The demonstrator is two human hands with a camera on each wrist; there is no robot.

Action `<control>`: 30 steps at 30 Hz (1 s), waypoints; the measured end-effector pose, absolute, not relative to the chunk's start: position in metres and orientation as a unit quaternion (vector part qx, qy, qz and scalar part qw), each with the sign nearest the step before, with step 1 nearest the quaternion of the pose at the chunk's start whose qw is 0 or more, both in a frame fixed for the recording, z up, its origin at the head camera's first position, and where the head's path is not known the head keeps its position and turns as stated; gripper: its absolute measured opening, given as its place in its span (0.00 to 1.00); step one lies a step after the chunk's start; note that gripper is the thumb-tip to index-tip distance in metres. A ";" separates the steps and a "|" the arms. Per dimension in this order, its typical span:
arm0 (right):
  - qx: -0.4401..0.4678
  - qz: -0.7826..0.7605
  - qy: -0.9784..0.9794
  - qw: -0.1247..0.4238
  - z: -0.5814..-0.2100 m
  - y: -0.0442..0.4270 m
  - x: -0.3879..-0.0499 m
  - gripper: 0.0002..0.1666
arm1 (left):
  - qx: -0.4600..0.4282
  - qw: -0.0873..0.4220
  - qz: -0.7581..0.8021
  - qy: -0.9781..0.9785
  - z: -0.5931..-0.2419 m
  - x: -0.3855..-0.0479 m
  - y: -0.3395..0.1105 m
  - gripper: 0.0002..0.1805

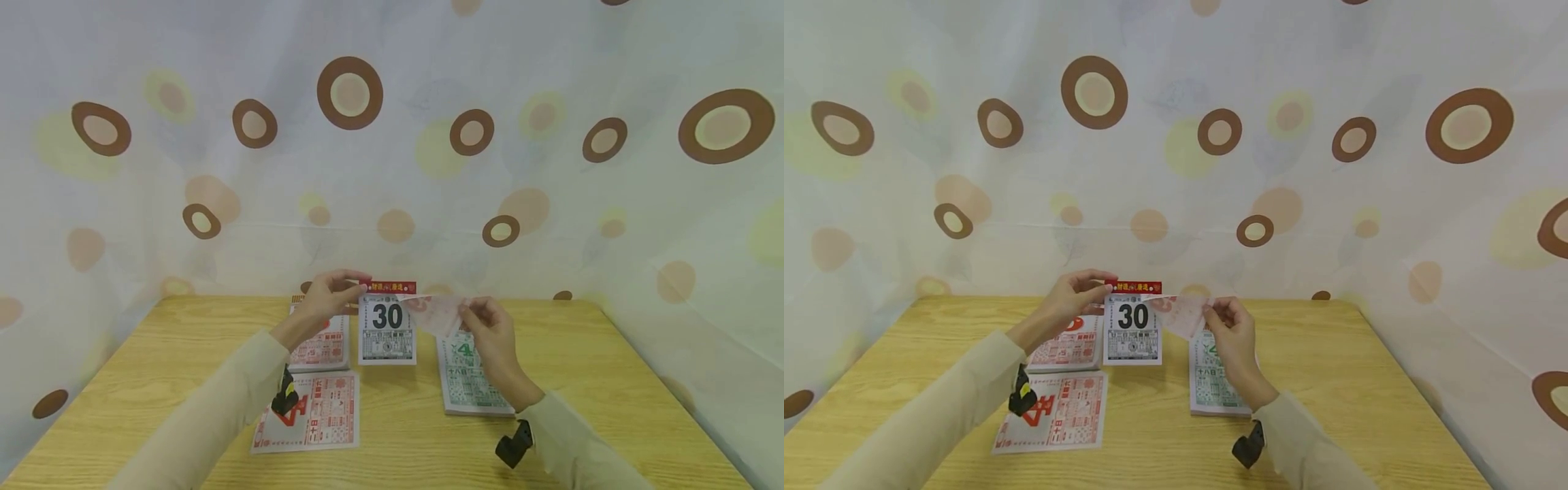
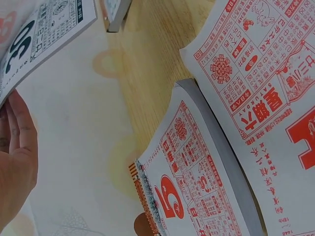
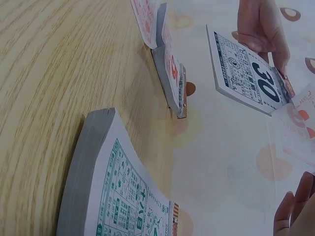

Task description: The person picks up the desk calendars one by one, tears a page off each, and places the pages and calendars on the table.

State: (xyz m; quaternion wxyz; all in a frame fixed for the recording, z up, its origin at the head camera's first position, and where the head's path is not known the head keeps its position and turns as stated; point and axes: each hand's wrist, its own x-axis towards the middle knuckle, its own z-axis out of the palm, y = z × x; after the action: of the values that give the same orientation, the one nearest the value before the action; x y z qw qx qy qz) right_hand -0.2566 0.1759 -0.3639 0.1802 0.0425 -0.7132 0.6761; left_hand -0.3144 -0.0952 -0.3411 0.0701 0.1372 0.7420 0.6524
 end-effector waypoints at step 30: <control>0.032 0.679 -0.708 0.193 -0.370 0.180 -0.258 0.04 | 0.122 0.064 0.668 0.731 -0.342 -0.314 -0.088 0.15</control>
State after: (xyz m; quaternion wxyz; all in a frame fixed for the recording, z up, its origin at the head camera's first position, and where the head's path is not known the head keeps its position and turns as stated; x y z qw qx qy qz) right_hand -0.2583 0.1804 -0.3700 0.1930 0.0321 -0.7078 0.6788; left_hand -0.3139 -0.0882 -0.3423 0.0642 0.1219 0.7310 0.6683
